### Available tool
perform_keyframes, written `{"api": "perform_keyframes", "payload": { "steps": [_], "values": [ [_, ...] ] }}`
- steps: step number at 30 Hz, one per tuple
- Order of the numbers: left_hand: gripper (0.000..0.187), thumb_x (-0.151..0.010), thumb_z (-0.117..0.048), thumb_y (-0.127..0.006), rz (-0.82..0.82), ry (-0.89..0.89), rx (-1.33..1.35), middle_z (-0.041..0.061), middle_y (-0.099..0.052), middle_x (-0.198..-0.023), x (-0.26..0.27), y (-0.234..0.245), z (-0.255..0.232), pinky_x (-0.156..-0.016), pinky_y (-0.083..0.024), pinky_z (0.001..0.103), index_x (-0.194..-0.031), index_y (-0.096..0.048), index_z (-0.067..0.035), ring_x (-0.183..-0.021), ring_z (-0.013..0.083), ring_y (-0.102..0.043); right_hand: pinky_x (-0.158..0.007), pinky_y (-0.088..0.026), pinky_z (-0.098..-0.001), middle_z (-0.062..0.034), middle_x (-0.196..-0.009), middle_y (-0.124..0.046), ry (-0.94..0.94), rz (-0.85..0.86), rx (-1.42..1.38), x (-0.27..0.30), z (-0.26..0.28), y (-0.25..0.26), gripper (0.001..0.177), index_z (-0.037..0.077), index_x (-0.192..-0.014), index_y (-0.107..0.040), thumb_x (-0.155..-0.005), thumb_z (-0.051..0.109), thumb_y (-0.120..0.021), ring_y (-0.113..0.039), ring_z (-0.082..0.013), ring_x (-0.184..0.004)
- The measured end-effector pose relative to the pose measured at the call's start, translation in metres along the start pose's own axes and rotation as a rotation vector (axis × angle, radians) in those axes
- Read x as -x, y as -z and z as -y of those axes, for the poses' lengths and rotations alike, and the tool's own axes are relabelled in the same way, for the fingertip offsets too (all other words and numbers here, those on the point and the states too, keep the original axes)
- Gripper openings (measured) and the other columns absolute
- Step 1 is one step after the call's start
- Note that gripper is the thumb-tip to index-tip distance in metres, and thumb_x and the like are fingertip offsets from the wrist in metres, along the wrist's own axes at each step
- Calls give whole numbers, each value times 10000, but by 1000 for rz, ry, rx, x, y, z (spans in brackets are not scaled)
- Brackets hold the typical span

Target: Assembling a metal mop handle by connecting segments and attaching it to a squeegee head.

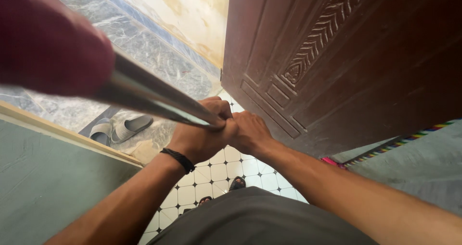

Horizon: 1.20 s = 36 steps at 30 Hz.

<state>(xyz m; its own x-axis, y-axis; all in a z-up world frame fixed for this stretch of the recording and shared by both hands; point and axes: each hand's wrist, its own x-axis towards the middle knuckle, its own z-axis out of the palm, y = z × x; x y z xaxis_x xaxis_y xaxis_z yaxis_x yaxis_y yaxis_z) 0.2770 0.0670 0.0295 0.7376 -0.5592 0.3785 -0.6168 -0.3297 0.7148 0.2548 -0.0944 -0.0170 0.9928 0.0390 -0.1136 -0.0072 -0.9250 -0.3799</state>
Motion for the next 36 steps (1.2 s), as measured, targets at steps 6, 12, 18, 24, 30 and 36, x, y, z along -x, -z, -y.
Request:
{"api": "perform_keyframes", "payload": {
  "steps": [6, 12, 18, 24, 30, 36],
  "values": [
    [166, -763, -196, -654, -45, -13, -62, 107, -654, -746, 3, 15, 0, -644, -508, 428, -706, -611, -46, -696, 298, -645, -722, -554, -511, -186, -795, -730, 43, 35, 35, -4, 17, 3, 262, 40, -780, -701, -789, 292, -633, -713, -393, -807],
    [196, -768, -217, -655, -68, -16, -111, 102, -646, -725, 9, 22, -1, -626, -497, 442, -683, -600, -49, -671, 307, -636, -742, -553, -504, -174, -777, -728, 11, 117, 80, -3, 32, 7, 292, 35, -757, -706, -784, 321, -656, -715, -376, -798],
    [224, -795, -239, -662, -109, -27, -106, 96, -629, -706, 9, 25, -6, -611, -479, 458, -690, -603, -51, -651, 312, -628, -749, -548, -498, -171, -795, -734, 61, 85, 15, -1, 32, 9, 284, 52, -785, -706, -749, 333, -681, -711, -371, -810],
    [211, -764, -239, -677, -91, -16, -104, 104, -657, -699, 2, 28, -10, -613, -509, 434, -679, -647, -48, -652, 300, -649, -737, -527, -515, -154, -793, -735, 23, 61, 5, 0, 39, 16, 301, 69, -781, -713, -785, 369, -689, -707, -365, -828],
    [226, -774, -239, -691, -85, -43, -96, 110, -670, -685, -7, 34, -13, -653, -527, 427, -678, -659, -38, -667, 287, -667, -683, -535, -503, -156, -768, -725, 94, -34, 29, -7, 27, 12, 294, 63, -773, -716, -810, 347, -648, -715, -360, -757],
    [201, -775, -230, -673, -45, 41, -19, 112, -682, -760, -15, 30, -15, -644, -534, 412, -738, -671, -32, -684, 267, -679, -671, -563, -490, -176, -696, -712, -56, 21, 70, -17, 27, 27, 395, 50, -726, -714, -867, 402, -606, -749, -341, -698]
  ]
}}
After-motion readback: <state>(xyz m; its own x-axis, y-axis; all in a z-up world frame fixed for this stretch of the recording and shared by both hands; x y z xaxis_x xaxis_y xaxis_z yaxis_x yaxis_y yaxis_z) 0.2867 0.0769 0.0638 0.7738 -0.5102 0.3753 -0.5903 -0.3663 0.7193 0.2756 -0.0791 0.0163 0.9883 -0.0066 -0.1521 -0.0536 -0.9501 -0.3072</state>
